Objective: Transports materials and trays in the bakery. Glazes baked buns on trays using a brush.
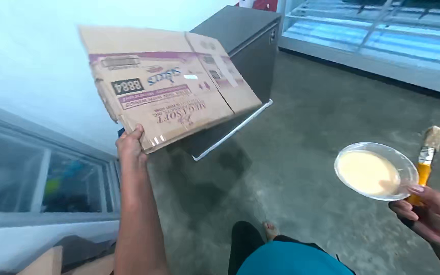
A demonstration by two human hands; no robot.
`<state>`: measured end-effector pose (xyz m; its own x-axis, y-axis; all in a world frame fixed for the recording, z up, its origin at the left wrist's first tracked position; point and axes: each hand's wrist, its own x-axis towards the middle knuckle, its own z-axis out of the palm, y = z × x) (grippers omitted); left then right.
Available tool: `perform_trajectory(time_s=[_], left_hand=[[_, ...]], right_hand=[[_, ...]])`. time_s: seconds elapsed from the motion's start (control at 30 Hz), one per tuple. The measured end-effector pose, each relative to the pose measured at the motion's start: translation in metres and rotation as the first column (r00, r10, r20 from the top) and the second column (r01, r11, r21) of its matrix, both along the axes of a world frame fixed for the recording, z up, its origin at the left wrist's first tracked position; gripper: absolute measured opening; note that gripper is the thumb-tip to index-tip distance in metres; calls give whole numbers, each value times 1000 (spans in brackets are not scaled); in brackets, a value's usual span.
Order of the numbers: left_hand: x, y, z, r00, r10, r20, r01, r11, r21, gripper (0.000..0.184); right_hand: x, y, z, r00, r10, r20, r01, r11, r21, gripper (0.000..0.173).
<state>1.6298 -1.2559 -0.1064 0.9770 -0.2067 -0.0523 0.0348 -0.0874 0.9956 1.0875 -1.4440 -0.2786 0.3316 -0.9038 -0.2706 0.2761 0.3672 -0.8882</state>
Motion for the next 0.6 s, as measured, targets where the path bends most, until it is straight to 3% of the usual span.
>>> perform_trajectory(time_s=[0.07, 0.13, 0.27, 0.37, 0.47, 0.6], left_hand=[[38, -53, -19, 993, 104, -52, -112, 978, -178, 36], [73, -109, -49, 981, 125, -147, -163, 943, -289, 40], [135, -222, -124, 901, 0, -434, -125, 957, -260, 35], [190, -303, -157, 824, -51, -564, -168, 930, -329, 33], [231, -359, -168, 790, -9, -614, -248, 910, -332, 37], [282, -391, -189, 842, -20, -540, -272, 848, -456, 39]], right_hand=[[41, -39, 5, 999, 33, 37, -32, 999, -20, 6], [82, -71, 3, 996, 56, 73, -53, 998, -37, 10], [163, -114, -13, 995, 34, 89, -33, 999, -9, 19], [223, -142, -17, 999, -3, 47, 2, 1000, 25, 5], [257, -162, -4, 999, -35, -2, 35, 998, 58, 7], [284, -185, 3, 994, -106, -24, 107, 992, 59, 7]])
